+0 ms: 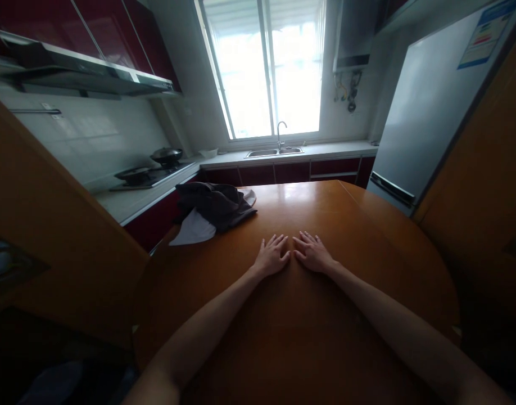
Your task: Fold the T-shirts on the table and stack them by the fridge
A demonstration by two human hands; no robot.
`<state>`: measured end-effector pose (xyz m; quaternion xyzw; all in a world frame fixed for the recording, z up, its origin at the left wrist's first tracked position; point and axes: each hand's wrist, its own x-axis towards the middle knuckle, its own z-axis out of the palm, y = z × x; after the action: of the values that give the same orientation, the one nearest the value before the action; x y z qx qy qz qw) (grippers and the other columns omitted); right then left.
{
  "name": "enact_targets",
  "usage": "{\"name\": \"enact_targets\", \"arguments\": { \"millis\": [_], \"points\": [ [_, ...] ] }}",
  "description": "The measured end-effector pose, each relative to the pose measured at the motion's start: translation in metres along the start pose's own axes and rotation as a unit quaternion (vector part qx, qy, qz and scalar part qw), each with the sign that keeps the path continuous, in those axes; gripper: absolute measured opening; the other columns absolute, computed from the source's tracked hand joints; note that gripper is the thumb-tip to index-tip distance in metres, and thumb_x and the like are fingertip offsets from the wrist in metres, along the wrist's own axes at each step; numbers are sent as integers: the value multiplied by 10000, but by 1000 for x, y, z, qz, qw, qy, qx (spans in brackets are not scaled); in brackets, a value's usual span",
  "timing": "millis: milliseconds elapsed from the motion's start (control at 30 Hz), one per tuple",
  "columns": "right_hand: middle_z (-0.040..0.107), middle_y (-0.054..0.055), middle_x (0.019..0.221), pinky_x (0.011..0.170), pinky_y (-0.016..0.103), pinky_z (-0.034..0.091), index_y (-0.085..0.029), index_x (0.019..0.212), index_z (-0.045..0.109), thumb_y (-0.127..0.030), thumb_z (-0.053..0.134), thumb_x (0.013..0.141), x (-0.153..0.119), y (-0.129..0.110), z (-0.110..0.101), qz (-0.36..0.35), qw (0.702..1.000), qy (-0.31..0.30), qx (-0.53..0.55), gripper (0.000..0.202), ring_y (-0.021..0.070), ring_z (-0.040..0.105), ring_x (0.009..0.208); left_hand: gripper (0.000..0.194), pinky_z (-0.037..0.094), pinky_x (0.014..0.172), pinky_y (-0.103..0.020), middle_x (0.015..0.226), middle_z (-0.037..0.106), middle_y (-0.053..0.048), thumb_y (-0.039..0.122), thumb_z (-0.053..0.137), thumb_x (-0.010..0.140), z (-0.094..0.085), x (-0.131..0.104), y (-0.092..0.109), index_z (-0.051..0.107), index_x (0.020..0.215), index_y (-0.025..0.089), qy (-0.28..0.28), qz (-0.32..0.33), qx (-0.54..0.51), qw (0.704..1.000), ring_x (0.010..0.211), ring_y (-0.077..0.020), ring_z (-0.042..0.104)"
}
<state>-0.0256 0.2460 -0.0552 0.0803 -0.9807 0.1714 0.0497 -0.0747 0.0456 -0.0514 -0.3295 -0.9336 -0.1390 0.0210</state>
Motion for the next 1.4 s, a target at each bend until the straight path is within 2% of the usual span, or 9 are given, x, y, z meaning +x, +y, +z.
{"name": "enact_targets", "arguments": {
  "millis": [300, 700, 833, 900, 967, 1067, 1133, 1267, 1400],
  "points": [
    [275, 124, 1660, 1225, 542, 132, -231, 1544, 434, -542, 399, 1008, 1, 3, 4, -5, 999, -24, -22, 622, 284, 188, 1546, 580, 159, 1209, -654, 1638, 349, -51, 591, 429, 986, 0, -3, -1, 468, 1504, 333, -8, 12, 12, 1000, 1527, -322, 257],
    [298, 129, 1651, 1220, 542, 163, -218, 1528, 458, -516, 408, 1007, 0, 3, 2, -6, 999, -27, -29, 602, 291, 218, 1538, 570, 132, 1224, -632, 1645, 336, -45, 586, 440, 982, 1, -4, -1, 481, 1490, 331, -15, 5, 1, 1000, 1533, -302, 246],
    [300, 126, 1651, 1220, 542, 161, -225, 1521, 467, -516, 406, 1009, 0, 2, 2, -8, 999, -26, -33, 591, 287, 218, 1538, 512, 180, 1211, -636, 1604, 411, -52, 533, 500, 969, 3, 0, -8, 545, 1429, 312, 4, 10, -30, 1000, 1509, -305, 301],
    [306, 127, 1649, 1221, 539, 159, -226, 1518, 471, -514, 403, 1010, 0, 3, 2, -10, 999, -25, -34, 589, 287, 218, 1538, 466, 210, 1207, -627, 1584, 437, -59, 445, 547, 953, -4, 6, -19, 574, 1395, 298, 46, -25, -45, 998, 1502, -309, 314],
    [309, 131, 1647, 1219, 545, 160, -219, 1515, 477, -514, 400, 1009, 0, 3, 2, -11, 999, -26, -31, 590, 292, 219, 1537, 453, 224, 1206, -620, 1592, 419, -64, 356, 584, 923, -21, 13, -39, 599, 1371, 291, 127, -92, -46, 987, 1510, -331, 287],
    [306, 138, 1647, 1215, 558, 160, -214, 1511, 484, -513, 404, 1006, 0, 3, 3, -13, 999, -26, -25, 592, 298, 222, 1535, 467, 230, 1213, -596, 1618, 366, -59, 303, 625, 875, -56, 18, -81, 641, 1342, 282, 262, -185, -40, 946, 1520, -379, 227],
    [312, 139, 1645, 1212, 562, 163, -216, 1506, 491, -507, 412, 1003, 0, 2, 3, -12, 999, -24, -26, 586, 301, 229, 1532, 485, 225, 1225, -564, 1637, 325, -69, 297, 656, 847, -78, 17, -111, 661, 1330, 254, 320, -228, -51, 918, 1510, -399, 228],
    [345, 138, 1630, 1205, 559, 181, -222, 1489, 513, -494, 423, 1002, 0, 2, 4, -9, 999, -15, -32, 565, 307, 257, 1521, 478, 222, 1218, -564, 1668, 253, -83, 297, 677, 832, -103, 10, -162, 682, 1305, 227, 344, -287, -97, 889, 1493, -429, 240],
    [363, 128, 1623, 1200, 561, 194, -239, 1469, 533, -497, 437, 994, 0, 2, 5, -5, 999, -10, -31, 548, 310, 260, 1518, 399, 205, 1225, -519, 1662, 275, -94, 304, 667, 846, -105, 9, -192, 721, 1226, 195, 303, -286, -123, 901, 1494, -394, 270]
  ]
}}
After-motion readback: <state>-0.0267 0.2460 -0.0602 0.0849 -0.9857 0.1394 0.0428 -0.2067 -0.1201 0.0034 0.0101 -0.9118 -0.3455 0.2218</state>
